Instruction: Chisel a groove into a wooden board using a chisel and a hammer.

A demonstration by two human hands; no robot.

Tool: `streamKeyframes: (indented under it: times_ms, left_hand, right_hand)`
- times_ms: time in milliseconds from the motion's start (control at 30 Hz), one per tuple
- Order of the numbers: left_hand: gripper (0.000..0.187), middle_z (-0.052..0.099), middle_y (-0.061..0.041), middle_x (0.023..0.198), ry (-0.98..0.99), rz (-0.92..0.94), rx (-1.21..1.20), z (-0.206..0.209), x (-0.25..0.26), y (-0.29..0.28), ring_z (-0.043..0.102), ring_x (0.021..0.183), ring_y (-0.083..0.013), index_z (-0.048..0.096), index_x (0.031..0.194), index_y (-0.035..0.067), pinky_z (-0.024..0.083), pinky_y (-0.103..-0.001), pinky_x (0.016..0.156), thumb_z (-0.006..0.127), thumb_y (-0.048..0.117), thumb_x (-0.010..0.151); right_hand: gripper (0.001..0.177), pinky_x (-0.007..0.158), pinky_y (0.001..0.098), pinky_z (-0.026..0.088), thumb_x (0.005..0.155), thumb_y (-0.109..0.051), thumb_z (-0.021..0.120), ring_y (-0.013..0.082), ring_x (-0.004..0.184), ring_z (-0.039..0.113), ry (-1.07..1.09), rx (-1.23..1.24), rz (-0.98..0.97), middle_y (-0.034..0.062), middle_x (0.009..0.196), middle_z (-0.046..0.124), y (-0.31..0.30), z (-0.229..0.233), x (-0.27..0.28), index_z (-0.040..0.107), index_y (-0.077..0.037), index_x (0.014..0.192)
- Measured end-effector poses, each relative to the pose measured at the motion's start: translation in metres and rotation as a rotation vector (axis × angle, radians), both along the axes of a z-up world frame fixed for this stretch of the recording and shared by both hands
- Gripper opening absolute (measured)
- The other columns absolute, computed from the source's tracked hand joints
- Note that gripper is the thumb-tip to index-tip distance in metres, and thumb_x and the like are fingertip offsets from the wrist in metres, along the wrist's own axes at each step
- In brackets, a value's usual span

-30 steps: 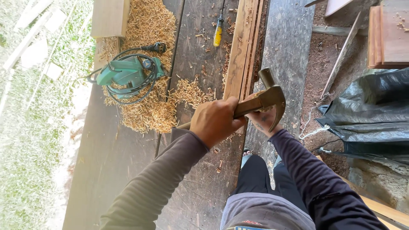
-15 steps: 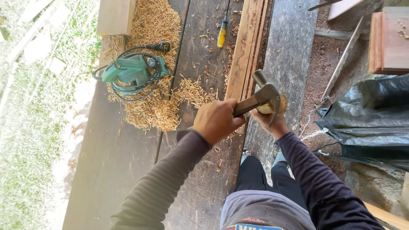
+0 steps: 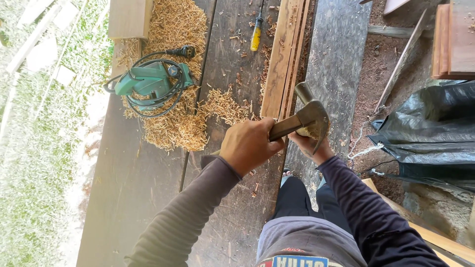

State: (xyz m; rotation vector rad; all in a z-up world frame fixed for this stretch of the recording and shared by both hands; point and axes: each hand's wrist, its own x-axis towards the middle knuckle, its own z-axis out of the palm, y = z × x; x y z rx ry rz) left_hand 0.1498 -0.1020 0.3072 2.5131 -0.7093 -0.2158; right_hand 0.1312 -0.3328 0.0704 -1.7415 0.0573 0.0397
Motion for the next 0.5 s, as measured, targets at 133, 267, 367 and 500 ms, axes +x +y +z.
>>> streamKeyframes:
  times_ms: [133,267,367,500]
  left_hand:
    - [0.026,0.069,-0.011,0.064,-0.049,-0.012,-0.007,-0.001,-0.004,0.0,0.071,0.06,-0.0299,0.069,0.09,0.011,0.056,-0.044,0.059,0.073,0.036,0.085]
    - [0.028,0.069,-0.013,0.068,-0.062,-0.023,0.033,-0.005,-0.006,0.001,0.07,0.062,-0.0321,0.067,0.088,0.01,0.055,-0.046,0.061,0.074,0.037,0.085]
    - [0.028,0.07,-0.013,0.069,-0.064,-0.013,0.043,-0.006,-0.005,0.0,0.071,0.063,-0.0321,0.067,0.087,0.01,0.055,-0.046,0.061,0.074,0.037,0.084]
    - [0.025,0.07,-0.011,0.068,-0.024,-0.003,0.045,-0.005,-0.003,0.001,0.07,0.061,-0.0295,0.069,0.091,0.012,0.056,-0.044,0.061,0.073,0.036,0.086]
  right_hand:
    - [0.012,0.06,0.0286,0.052,0.093,-0.016,0.073,0.0092,0.074,0.064,-0.068,-0.047,0.053,-0.0006,0.086,0.069,0.009,0.023,0.006,0.07,-0.008,0.101]
    - [0.014,0.071,0.0273,0.054,0.092,-0.015,0.075,0.0083,0.085,0.066,-0.292,-0.022,0.099,-0.0012,0.092,0.068,0.02,0.035,0.009,0.066,-0.009,0.101]
    - [0.013,0.073,0.0273,0.055,0.092,-0.015,0.075,0.0076,0.086,0.066,-0.278,-0.015,0.098,-0.0023,0.092,0.068,0.019,0.023,0.014,0.065,-0.01,0.1]
    - [0.009,0.069,0.0275,0.054,0.095,-0.015,0.073,0.0061,0.083,0.063,-0.181,-0.11,0.087,-0.004,0.088,0.067,0.016,0.013,0.014,0.066,-0.011,0.098]
